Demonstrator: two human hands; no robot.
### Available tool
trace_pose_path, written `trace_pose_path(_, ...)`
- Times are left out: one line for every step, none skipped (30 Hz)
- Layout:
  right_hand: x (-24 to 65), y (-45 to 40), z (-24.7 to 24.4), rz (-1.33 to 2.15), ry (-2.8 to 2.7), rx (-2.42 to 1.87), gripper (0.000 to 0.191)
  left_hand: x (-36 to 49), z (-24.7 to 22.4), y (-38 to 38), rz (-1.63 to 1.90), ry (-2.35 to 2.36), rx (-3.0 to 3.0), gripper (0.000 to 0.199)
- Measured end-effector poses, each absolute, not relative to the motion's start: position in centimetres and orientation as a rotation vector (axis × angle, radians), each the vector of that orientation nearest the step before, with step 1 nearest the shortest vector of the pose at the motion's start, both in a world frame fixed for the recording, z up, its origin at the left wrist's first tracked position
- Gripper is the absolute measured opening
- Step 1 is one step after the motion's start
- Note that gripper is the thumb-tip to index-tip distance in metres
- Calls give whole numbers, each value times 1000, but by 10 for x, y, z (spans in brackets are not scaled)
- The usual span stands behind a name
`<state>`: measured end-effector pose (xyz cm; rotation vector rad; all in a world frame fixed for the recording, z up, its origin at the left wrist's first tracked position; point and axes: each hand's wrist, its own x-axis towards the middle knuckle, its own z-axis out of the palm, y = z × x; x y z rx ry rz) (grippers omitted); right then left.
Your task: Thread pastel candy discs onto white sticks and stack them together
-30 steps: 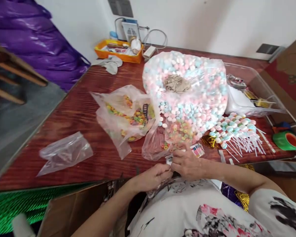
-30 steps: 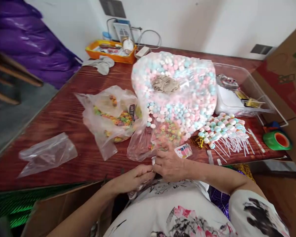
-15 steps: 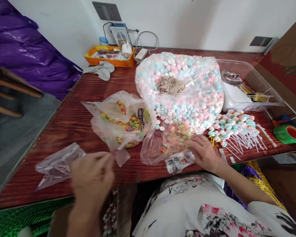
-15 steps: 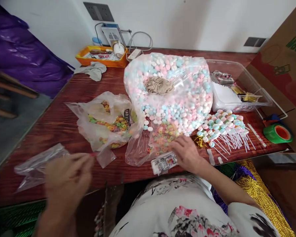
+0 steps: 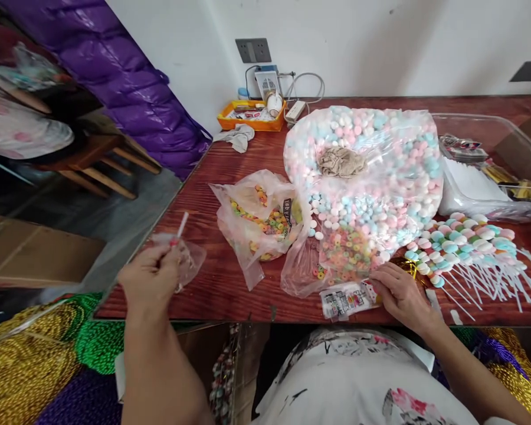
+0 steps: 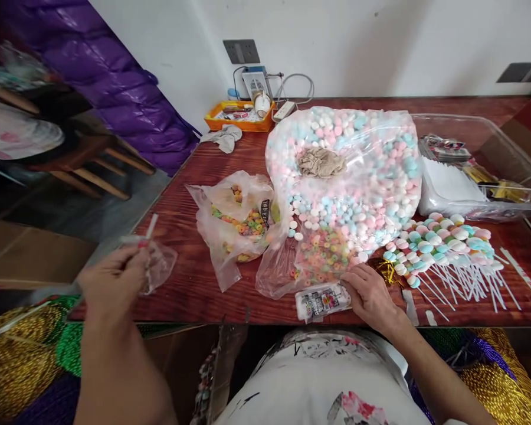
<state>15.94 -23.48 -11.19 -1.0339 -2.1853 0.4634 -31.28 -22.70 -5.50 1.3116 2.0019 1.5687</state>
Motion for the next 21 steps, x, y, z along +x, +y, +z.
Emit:
trace_pose_path(159, -230, -108, 486, -2150, -1027, 18, -301, -36, -226, 1765, 2004, 1226, 19)
trace_pose_path(156, -225, -103, 512, -2103, -1014, 17, -288, -18, -223, 1836, 1885, 1194, 19)
trace_pose_path(150, -217, -96, 541, -2052, -990, 17, -273, -2, -216, 1917, 1740, 1177, 18)
trace_pose_path(142, -208, -88, 580, -2001, -962, 19, -257, 10, -207, 1985, 1593, 1170, 19)
trace_pose_path(131, -198, -80, 612, -1948, -921, 24, -238, 17, -196, 2024, 1438, 1154, 20)
trace_pose_path(118, -187, -73, 674, -1920, -881, 31, -218, 20, -184, 2005, 1297, 1126, 22)
trace_pose_path(104, -174, -67, 762, -1872, -861, 39, -196, 17, -171, 1913, 1173, 1092, 19)
trace_pose_path(89, -161, -63, 881, -1827, -846, 45, -174, 12, -160, 1770, 1070, 1064, 16)
trace_pose_path(75, -148, -61, 1002, -1775, -826, 48, -152, 3, -151, 1526, 986, 1042, 14)
trace_pose_path(62, -136, -63, 1104, -1698, -783, 45, -134, -7, -145, 1438, 913, 989, 20)
trace_pose_path(54, -126, -67, 1198, -1602, -756, 36, -120, -17, -143, 1355, 883, 935, 23)
trace_pose_path(48, -117, -74, 1276, -1500, -779, 24, -112, -26, -144, 1309, 879, 896, 26)
trace_pose_path(47, -111, -81, 1315, -1419, -824, 16, -110, -33, -148, 1288, 899, 879, 27)
trace_pose_path(50, -107, -88, 1326, -1354, -873, 11, -113, -39, -156, 1272, 945, 890, 26)
trace_pose_path(56, -106, -95, 1322, -1301, -919, 9, -120, -44, -166, 1257, 1008, 930, 24)
trace_pose_path(63, -105, -99, 1307, -1248, -951, 8, -129, -47, -177, 1237, 1083, 993, 22)
trace_pose_path(72, -106, -102, 1285, -1182, -968, 6, -139, -50, -190, 1205, 1160, 1074, 19)
trace_pose_path(80, -106, -103, 1260, -1109, -970, 5, -148, -52, -203, 1160, 1227, 1146, 16)
trace_pose_path(86, -106, -102, 1226, -1030, -964, 6, -155, -55, -215, 1114, 1279, 1198, 14)
trace_pose_path(91, -105, -99, 1179, -958, -954, 7, -161, -58, -225, 1079, 1314, 1217, 14)
trace_pose_path(93, -103, -94, 1123, -908, -938, 9, -164, -62, -235, 1060, 1337, 1205, 15)
